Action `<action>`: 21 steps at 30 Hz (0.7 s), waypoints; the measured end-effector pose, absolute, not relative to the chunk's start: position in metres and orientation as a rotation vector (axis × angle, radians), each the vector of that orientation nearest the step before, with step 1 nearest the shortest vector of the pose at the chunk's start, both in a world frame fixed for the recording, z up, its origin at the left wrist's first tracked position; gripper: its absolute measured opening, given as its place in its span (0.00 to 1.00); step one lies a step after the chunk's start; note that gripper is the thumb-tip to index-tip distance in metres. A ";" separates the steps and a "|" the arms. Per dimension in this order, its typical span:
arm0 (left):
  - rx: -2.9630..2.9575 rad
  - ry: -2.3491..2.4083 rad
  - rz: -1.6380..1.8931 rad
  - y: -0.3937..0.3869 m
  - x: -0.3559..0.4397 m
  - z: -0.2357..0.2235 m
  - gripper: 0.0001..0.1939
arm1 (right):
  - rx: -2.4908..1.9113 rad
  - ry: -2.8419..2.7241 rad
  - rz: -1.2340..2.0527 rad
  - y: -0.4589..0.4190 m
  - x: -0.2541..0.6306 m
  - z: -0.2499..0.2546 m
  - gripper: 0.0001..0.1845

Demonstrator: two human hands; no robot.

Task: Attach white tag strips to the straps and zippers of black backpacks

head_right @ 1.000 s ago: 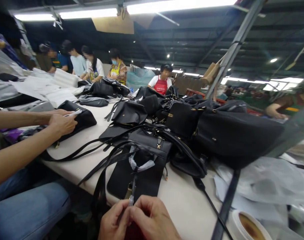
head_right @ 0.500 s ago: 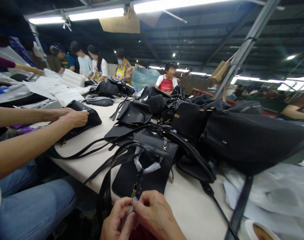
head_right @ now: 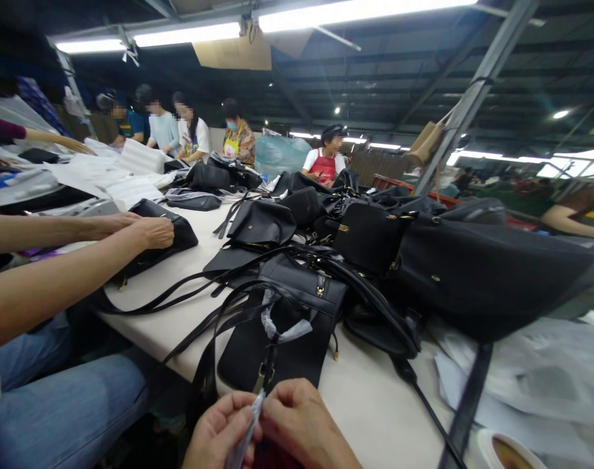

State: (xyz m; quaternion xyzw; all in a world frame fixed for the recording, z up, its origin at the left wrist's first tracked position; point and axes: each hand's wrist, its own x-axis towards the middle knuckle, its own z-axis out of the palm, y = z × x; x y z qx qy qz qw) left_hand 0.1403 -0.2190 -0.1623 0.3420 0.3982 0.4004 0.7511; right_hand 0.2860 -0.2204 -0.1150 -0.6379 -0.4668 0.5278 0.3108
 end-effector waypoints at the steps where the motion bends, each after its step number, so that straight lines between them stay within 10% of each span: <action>1: 0.727 0.858 0.872 -0.218 0.140 -0.162 0.26 | -1.634 -1.195 1.442 -0.221 0.285 -0.117 0.14; 21: 0.782 0.770 1.078 -0.225 0.149 -0.167 0.28 | -0.945 -0.525 1.651 -0.226 0.265 -0.138 0.39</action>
